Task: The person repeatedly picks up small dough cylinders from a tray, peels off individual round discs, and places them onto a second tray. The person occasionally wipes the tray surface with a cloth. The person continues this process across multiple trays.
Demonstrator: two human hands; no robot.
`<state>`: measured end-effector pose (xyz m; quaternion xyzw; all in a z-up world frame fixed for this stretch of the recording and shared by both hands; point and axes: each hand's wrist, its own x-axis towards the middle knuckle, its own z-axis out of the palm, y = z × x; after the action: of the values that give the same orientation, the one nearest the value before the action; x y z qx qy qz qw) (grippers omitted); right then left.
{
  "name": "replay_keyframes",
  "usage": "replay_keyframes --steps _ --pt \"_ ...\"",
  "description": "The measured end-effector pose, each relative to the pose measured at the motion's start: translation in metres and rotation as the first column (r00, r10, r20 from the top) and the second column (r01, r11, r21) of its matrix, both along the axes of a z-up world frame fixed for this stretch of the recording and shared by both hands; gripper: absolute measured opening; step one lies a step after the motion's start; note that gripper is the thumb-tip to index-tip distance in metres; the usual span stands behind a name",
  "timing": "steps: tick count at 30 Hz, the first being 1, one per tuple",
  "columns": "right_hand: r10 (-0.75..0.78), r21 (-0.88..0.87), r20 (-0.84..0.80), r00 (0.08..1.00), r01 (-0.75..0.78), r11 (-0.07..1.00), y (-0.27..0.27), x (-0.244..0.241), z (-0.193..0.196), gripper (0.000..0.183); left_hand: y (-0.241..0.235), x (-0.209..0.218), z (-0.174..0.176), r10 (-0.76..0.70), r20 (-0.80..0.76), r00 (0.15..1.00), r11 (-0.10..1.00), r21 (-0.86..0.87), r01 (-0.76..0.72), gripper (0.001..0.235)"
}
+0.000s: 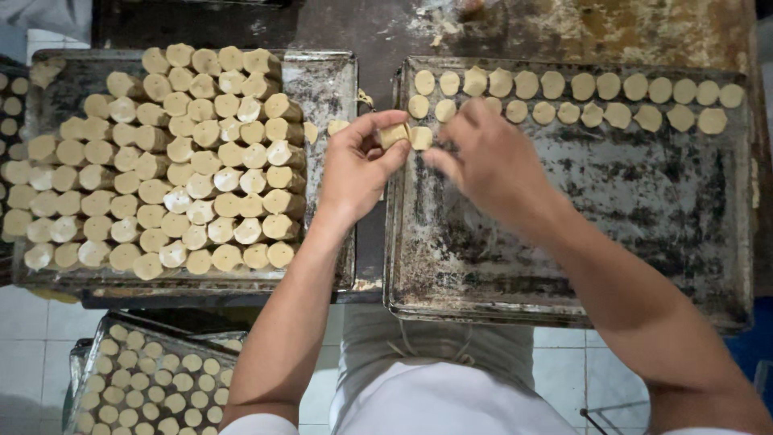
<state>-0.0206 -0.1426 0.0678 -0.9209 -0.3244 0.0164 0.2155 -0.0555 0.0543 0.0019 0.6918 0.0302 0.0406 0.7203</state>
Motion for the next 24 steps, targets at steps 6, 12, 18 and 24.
replay_keyframes --steps 6,12,18,24 --pt "0.180 -0.196 0.161 0.970 -0.148 0.969 0.008 -0.029 0.034 0.039 -0.010 0.001 0.005 -0.020 -0.006 1.000 1.000 0.016 0.020 0.033" --pt "0.059 0.049 -0.157 0.986 -0.052 0.997 0.003 -0.010 0.021 0.027 -0.008 0.000 0.007 0.020 -0.014 1.000 0.997 0.080 -0.019 0.034" --pt "0.141 0.388 -0.382 0.913 0.020 0.922 -0.001 0.024 -0.012 0.017 -0.005 0.001 0.004 -0.007 -0.020 1.000 0.998 0.058 0.008 0.034" --pt "0.268 0.475 -0.290 0.919 -0.105 0.874 -0.010 0.033 -0.029 0.012 -0.007 0.001 -0.002 -0.068 -0.026 0.997 0.997 -0.032 0.067 0.035"
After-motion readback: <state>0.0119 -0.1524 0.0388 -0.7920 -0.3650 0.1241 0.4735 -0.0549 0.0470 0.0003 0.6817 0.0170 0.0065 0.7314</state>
